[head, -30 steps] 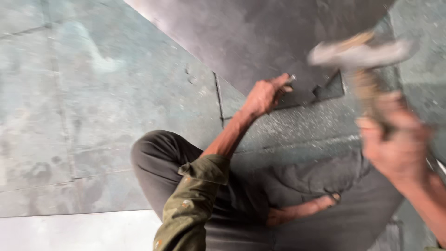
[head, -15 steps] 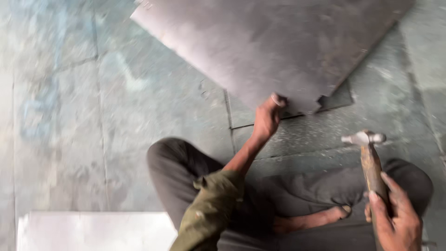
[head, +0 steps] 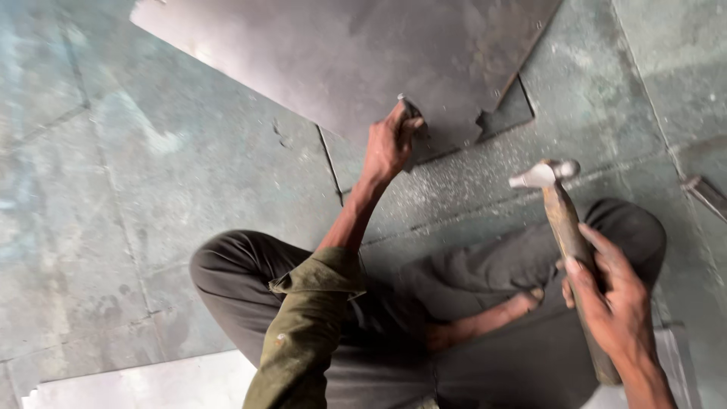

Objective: The person sits on the floor and uses a hammer and chisel to attach small metal brackets to a large metal sheet. They repeatedly position the brackets, strike them with the hammer, and adjust the sheet's position to continue the assembly process.

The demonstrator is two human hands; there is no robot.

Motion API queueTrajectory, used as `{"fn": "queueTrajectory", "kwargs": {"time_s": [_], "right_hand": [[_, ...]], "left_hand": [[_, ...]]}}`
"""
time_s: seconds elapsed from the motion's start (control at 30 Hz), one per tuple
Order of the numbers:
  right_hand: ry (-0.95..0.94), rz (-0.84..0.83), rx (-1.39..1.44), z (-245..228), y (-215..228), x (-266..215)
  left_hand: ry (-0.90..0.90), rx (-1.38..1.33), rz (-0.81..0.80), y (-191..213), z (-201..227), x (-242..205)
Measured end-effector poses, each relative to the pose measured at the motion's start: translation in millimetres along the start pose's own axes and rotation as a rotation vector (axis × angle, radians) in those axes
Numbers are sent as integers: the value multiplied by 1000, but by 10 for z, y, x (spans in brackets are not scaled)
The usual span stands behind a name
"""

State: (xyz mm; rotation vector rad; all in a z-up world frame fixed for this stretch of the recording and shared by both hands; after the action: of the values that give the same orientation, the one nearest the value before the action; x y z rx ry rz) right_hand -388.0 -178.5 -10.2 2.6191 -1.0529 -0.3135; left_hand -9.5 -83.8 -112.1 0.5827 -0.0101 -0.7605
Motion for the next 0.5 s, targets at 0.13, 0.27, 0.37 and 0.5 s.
{"fn": "queueTrajectory", "kwargs": {"time_s": [0.13,0.27,0.37,0.5], "right_hand": [[98,-75,-166,-346,-93,202],[599,-61,-235,-1052,-174,550],[838,-167,-489,-1355,-374,1072],[677,-368,-620,-1374,-390,1260]], "left_hand": [[120,14,-127,-8,36,13],[-219,51,-40,55,-20,44],[-143,43,-65,-61,-96,-43],[-89,159,-74,16,24,23]]}}
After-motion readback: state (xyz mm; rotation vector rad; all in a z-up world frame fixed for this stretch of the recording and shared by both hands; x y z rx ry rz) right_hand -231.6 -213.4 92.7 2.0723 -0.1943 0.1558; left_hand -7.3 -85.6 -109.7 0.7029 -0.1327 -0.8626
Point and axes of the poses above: each hand's wrist, its own x-axis towards the middle knuckle, its own y-axis out of the back of the hand, z = x × y, the point moved 1 cm from there along x, towards the middle knuckle, and after that the axes turned 14 degrees about y, right-handed, at the moved point
